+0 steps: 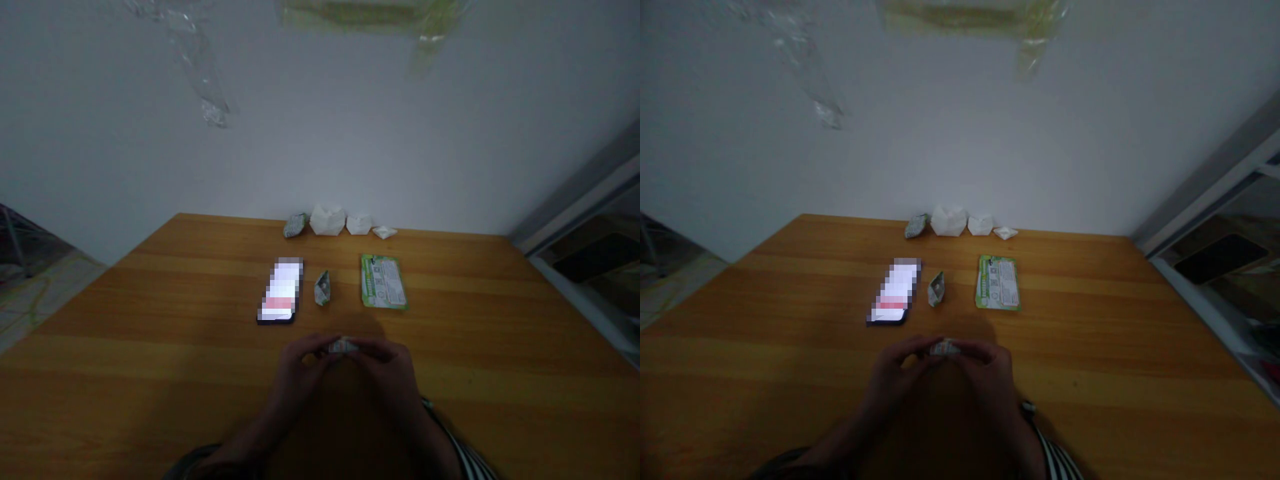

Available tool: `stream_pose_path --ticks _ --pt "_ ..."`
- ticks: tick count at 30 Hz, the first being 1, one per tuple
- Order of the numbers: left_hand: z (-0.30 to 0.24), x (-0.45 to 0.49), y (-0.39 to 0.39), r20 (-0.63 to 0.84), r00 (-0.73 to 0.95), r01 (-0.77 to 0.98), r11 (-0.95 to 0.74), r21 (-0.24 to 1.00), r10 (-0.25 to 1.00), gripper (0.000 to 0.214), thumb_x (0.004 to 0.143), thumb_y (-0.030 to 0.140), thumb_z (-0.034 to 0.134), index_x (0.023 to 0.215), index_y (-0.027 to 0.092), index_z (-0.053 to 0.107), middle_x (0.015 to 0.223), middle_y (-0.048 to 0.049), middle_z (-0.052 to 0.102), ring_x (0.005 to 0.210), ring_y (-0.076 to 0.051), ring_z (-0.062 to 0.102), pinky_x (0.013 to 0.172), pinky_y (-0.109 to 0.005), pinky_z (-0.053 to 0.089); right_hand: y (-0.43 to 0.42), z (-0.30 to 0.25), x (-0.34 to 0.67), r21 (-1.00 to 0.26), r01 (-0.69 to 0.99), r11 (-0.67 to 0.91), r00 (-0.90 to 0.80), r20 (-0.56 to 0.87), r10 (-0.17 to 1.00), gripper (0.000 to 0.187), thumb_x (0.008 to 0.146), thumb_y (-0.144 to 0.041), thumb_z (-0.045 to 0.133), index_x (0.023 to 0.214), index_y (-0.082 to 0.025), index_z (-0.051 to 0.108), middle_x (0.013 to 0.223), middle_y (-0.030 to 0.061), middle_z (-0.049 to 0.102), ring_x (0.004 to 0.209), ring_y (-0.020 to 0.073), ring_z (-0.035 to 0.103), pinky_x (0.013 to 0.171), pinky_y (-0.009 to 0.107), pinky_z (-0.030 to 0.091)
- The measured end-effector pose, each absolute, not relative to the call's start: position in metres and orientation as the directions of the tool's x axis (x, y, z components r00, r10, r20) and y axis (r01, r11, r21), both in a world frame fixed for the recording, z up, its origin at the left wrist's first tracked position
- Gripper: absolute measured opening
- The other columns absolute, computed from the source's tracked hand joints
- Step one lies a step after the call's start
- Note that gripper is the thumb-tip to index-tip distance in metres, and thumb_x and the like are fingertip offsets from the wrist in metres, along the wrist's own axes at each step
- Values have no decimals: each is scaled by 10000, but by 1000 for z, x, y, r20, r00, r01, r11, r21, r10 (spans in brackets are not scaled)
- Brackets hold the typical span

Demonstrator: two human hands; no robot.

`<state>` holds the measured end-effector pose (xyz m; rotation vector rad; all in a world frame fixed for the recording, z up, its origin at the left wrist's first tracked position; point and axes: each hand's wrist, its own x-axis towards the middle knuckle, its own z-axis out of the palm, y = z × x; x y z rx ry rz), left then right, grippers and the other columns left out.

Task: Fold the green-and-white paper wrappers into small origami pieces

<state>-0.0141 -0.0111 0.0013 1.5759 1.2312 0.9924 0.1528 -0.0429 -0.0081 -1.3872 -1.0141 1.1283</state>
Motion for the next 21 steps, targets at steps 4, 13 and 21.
stream_pose_path --ticks 4,13,21 --pt "-4 -16 -11 80 186 288 -132 949 979 263 680 170 723 935 230 754 792 -29 751 690 -174 669 646 -249 524 -47 -5 154 -980 197 -19 198 21 980 169 698 -183 728 853 -237 769 851 34 776 806 241 728 780 350 576" --pt "-3 -19 -12 144 291 382 -253 889 946 177 755 206 670 905 228 763 741 -36 725 657 -174 671 604 -229 509 -47 -27 156 -880 422 217 140 299 944 149 796 -192 630 852 -259 751 852 23 770 820 226 719 773 356 569" --pt "-7 -24 -15 132 390 559 -348 752 911 212 844 178 531 903 211 732 776 -39 676 697 -170 647 626 -226 476 -44 -28 156 -737 595 320 21 413 911 215 867 -177 507 823 -204 715 810 61 743 830 218 691 775 322 537"
